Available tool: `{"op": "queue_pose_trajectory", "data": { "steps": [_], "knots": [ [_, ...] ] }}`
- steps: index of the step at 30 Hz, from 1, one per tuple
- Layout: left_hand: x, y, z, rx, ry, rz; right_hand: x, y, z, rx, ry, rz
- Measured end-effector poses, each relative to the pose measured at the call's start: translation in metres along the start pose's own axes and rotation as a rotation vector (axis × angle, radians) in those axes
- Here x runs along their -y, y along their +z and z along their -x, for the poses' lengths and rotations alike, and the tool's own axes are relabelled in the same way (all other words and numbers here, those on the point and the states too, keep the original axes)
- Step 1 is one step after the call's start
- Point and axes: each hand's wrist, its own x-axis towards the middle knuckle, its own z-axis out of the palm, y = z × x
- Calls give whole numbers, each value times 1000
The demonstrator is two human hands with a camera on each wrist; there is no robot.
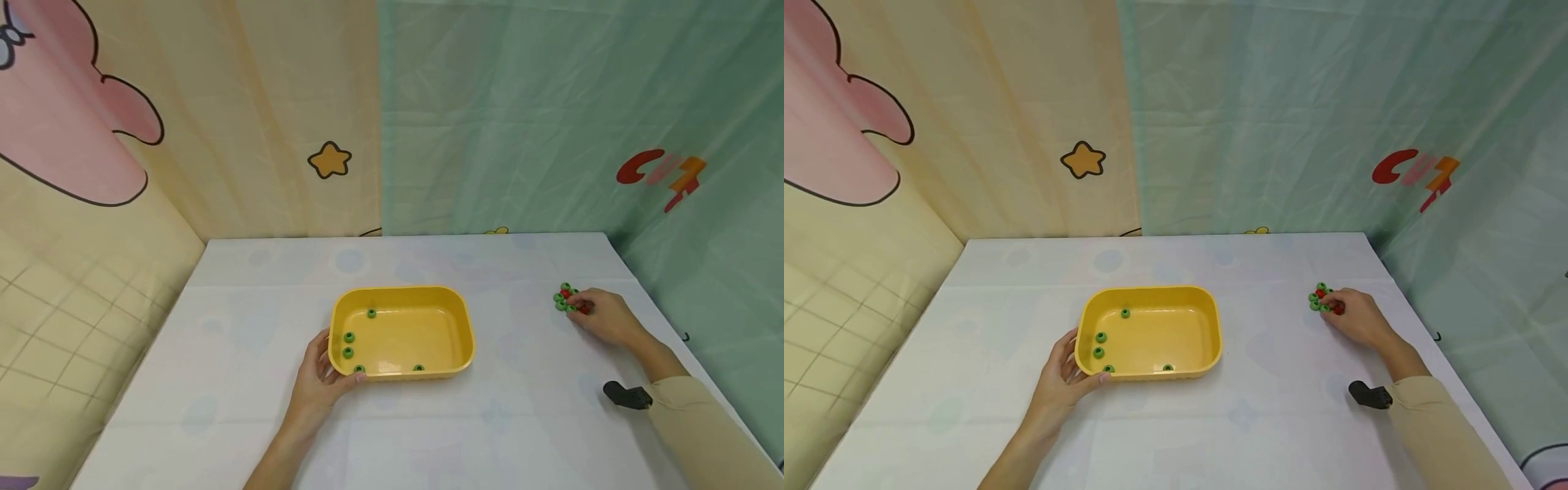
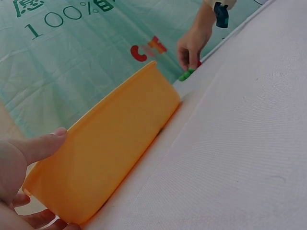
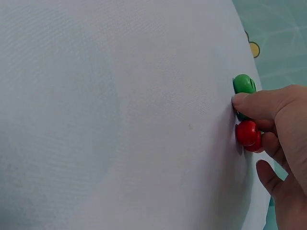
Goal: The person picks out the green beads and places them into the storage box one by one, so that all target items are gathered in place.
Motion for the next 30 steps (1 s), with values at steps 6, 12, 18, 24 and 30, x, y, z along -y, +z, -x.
{"op": "queue_pose_trajectory", "data": {
  "steps": [6,12,18,24,30],
  "knots": [
    [0,0,1,-9,-6,-8,7,-9,-1,18,89,-115],
    [0,0,1,-13,-9,-10,10,-13,-4,54,185,-251],
    [-1,0,1,-12,-14,-14,16,-14,-7,67,237,-409],
    [-1,0,1,-8,-6,-7,27,-16,-14,71,239,-473],
    [-2,0,1,-4,-6,1,36,-11,-23,74,234,-479]
  ]
}}
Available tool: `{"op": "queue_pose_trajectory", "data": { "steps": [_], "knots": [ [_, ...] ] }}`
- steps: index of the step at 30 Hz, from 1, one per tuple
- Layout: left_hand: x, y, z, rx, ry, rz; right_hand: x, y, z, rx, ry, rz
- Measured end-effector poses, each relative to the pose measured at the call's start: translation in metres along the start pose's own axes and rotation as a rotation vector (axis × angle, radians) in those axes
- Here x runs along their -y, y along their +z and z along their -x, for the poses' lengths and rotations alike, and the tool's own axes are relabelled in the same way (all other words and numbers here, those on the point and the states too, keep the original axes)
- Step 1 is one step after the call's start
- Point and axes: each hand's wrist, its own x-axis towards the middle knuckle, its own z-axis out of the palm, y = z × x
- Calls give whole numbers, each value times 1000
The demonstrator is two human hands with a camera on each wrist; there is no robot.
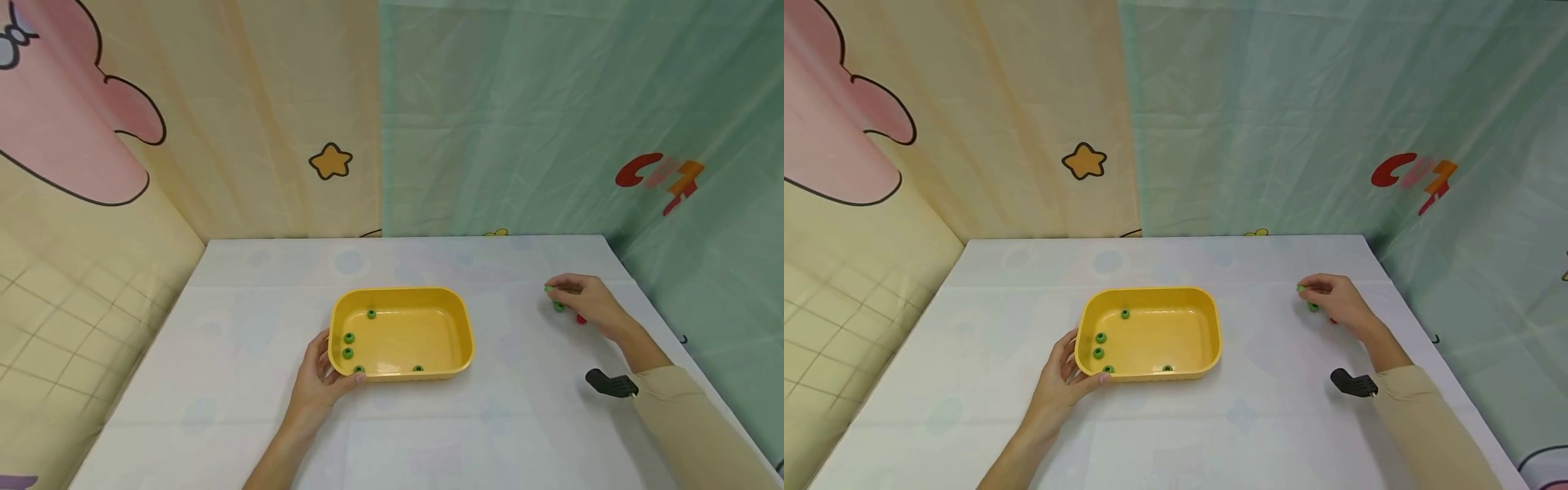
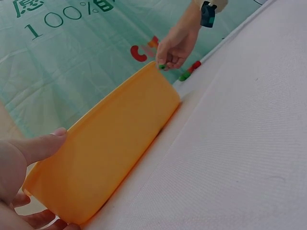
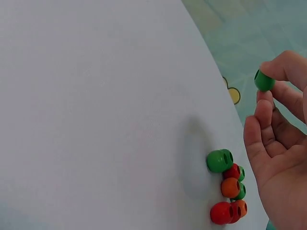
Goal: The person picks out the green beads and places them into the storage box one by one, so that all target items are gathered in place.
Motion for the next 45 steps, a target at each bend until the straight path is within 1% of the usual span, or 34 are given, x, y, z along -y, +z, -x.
{"op": "queue_pose_trajectory", "data": {
  "steps": [7,15,22,25,30,37,41,45],
  "knots": [
    [-1,-1,0,-3,-3,-10,13,12,-11,46,-25,-13],
    [1,-1,-1,1,1,-13,25,23,-18,110,-56,-60],
    [1,-1,0,1,2,-14,37,37,-23,127,-68,-36],
    [2,0,0,3,3,-13,42,42,-26,146,-80,-44],
    [1,0,0,5,3,-10,54,51,-29,195,-115,-73],
    [1,-1,-1,7,9,-15,70,66,-38,266,-186,-64],
    [2,-2,0,15,15,-8,84,75,-44,299,-207,-68],
    [2,-2,0,19,16,-4,98,83,-49,333,-249,-66]
  ]
}}
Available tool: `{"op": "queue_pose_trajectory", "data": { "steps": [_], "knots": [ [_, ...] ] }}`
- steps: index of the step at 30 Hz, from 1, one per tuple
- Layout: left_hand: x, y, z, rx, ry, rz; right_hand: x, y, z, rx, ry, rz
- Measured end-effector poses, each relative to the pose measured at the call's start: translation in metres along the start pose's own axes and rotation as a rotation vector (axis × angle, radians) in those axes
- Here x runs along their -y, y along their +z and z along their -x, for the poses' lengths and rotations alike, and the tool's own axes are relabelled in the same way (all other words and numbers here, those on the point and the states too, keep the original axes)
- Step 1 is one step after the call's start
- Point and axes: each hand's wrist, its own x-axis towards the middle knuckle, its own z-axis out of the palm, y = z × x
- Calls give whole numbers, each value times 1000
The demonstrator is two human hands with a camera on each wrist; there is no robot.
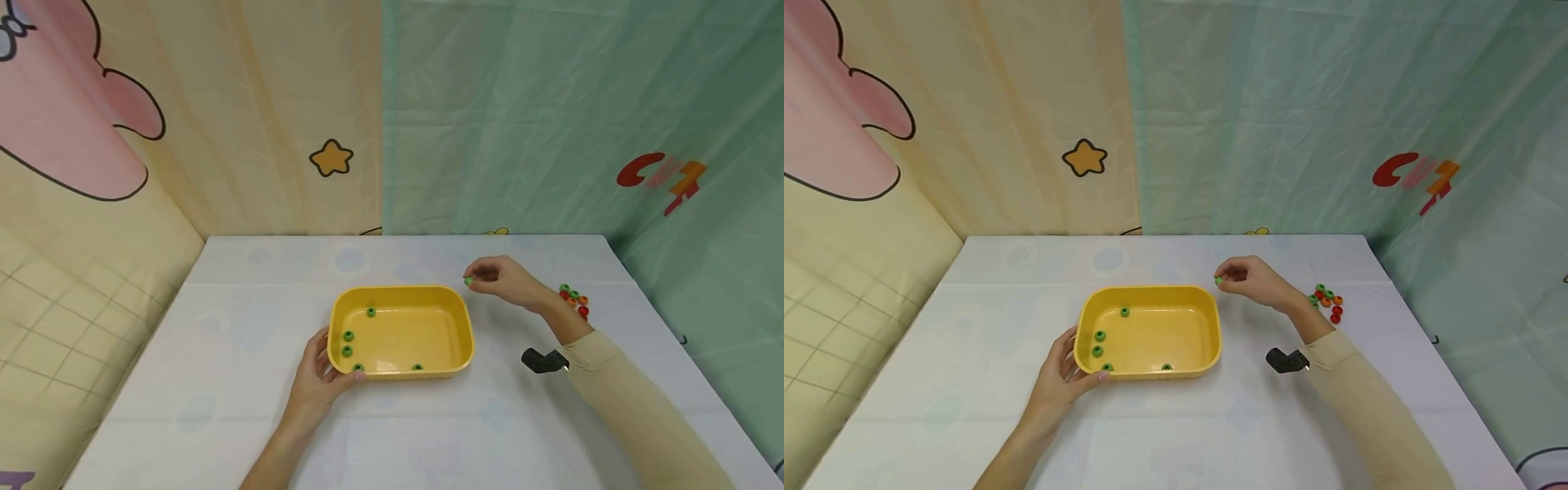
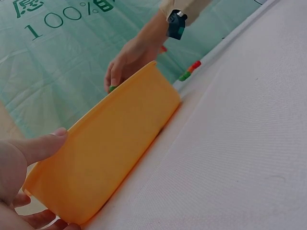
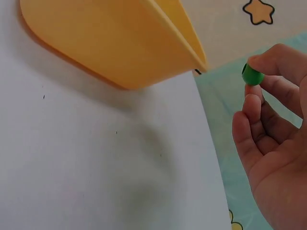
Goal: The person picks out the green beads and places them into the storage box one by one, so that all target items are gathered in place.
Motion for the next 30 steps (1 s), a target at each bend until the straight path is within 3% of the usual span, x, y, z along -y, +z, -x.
{"op": "queue_pose_trajectory", "data": {
  "steps": [18,30],
  "knots": [
    [-2,0,0,1,-7,1,54,40,-53,202,-133,14],
    [-2,1,0,3,-13,9,73,73,-81,286,-229,9]
  ]
}}
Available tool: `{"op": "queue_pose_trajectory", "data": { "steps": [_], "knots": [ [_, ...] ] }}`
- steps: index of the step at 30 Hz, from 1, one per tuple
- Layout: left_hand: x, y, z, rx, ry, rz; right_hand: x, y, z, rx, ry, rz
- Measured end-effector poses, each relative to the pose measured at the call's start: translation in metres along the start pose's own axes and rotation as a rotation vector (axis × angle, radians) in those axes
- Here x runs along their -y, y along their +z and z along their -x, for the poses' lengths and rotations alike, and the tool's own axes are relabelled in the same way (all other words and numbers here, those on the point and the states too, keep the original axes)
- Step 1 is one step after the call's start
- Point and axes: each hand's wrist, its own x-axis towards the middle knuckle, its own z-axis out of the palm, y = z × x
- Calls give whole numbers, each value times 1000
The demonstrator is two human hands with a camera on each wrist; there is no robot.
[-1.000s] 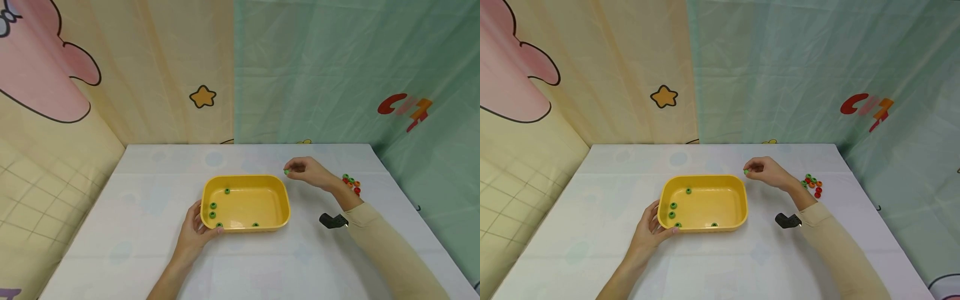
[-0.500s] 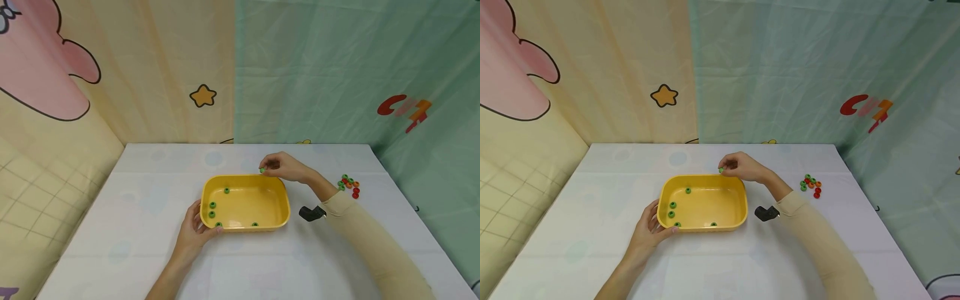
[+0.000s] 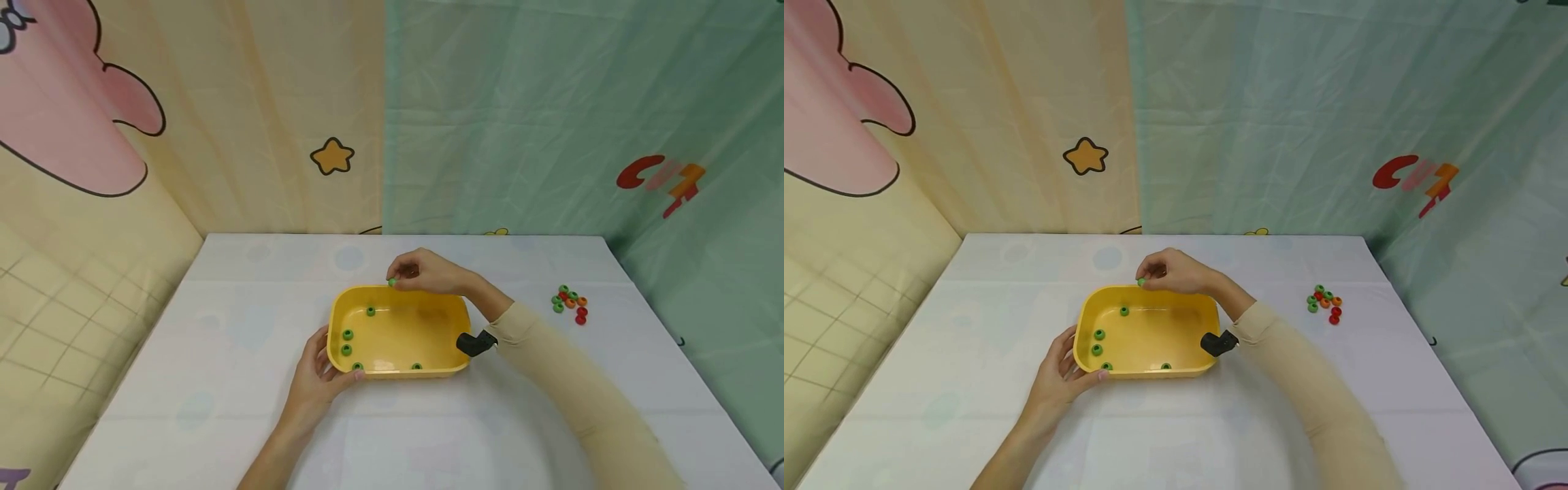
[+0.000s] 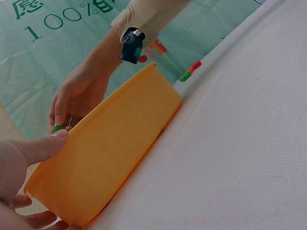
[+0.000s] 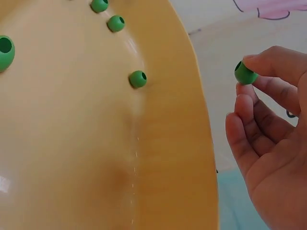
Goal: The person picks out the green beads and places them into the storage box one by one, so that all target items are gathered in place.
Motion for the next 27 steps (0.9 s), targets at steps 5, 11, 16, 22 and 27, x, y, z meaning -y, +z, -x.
{"op": "queue_pose_trajectory", "data": {
  "steps": [5,11,16,22,27],
  "knots": [
    [0,0,0,3,-4,-6,1,10,-14,39,-24,25],
    [0,1,-1,-9,-6,-22,6,18,-28,69,-61,51],
    [0,1,-1,-10,-4,-23,10,22,-35,81,-73,65],
    [1,1,-1,-7,-7,-12,12,26,-41,95,-84,83],
    [0,0,-2,-14,-13,-22,15,29,-44,94,-84,95]
  ]
}}
